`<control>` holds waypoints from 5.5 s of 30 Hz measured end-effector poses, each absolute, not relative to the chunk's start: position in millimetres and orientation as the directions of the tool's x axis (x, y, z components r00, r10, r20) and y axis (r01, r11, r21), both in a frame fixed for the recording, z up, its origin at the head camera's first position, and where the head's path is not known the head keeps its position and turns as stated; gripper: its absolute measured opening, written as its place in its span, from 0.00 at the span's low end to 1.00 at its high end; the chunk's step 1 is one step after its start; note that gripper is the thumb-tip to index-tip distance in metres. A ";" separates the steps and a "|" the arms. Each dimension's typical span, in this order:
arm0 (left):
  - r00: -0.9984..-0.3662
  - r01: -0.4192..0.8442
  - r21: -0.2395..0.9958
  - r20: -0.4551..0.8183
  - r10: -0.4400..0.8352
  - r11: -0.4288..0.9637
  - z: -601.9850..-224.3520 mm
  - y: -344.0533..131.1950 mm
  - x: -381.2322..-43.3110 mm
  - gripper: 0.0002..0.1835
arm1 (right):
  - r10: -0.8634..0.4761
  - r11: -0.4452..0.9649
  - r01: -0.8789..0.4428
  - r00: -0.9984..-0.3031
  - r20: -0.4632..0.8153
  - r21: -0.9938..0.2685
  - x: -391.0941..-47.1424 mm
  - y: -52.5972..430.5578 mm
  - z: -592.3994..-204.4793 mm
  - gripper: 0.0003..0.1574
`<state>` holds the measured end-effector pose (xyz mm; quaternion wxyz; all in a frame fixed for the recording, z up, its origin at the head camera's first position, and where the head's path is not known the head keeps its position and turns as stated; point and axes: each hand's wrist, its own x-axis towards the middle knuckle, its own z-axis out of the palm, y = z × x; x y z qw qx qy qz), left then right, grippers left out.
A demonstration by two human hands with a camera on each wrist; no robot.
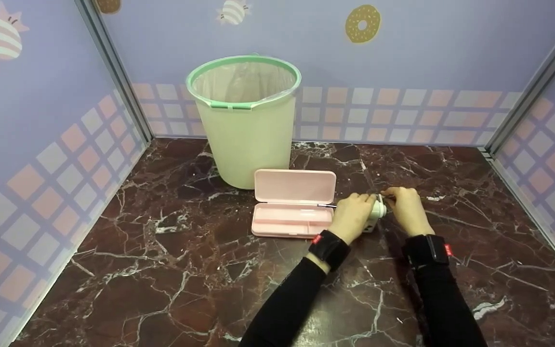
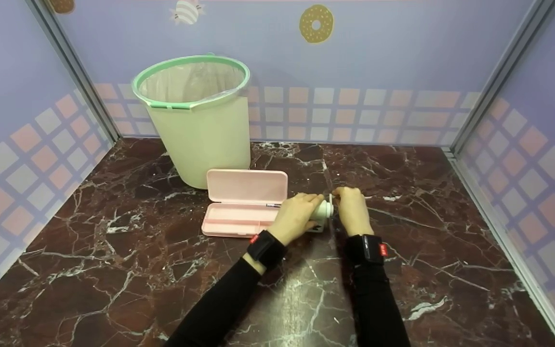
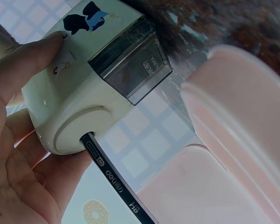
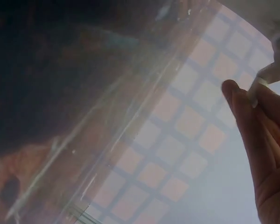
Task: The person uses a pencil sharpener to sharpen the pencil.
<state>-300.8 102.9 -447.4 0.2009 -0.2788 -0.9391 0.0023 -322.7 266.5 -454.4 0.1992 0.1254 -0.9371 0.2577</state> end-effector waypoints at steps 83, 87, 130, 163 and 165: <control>-0.813 0.573 0.362 0.134 0.567 0.735 -426.1 32.7 -336.3 0.07 | -0.363 0.776 -0.460 -0.885 0.291 -0.432 -300.6 215.4 -424.9 0.25; -0.818 0.566 0.370 0.136 0.560 0.737 -425.9 32.0 -336.8 0.07 | -0.354 0.781 -0.451 -0.890 0.287 -0.433 -300.2 215.8 -424.9 0.25; -0.915 0.392 0.375 0.066 0.397 0.840 -413.7 -42.2 -347.0 0.09 | -0.352 0.801 -0.443 -0.892 0.283 -0.402 -296.8 212.5 -422.4 0.26; -0.928 0.368 0.370 0.095 0.359 0.853 -395.7 -70.3 -335.6 0.07 | -0.338 0.804 -0.438 -0.893 0.296 -0.402 -296.3 211.6 -424.0 0.25; -0.931 0.361 0.351 0.081 0.356 0.864 -401.4 -70.3 -338.2 0.07 | -0.340 0.803 -0.441 -0.891 0.301 -0.400 -296.6 211.6 -423.9 0.25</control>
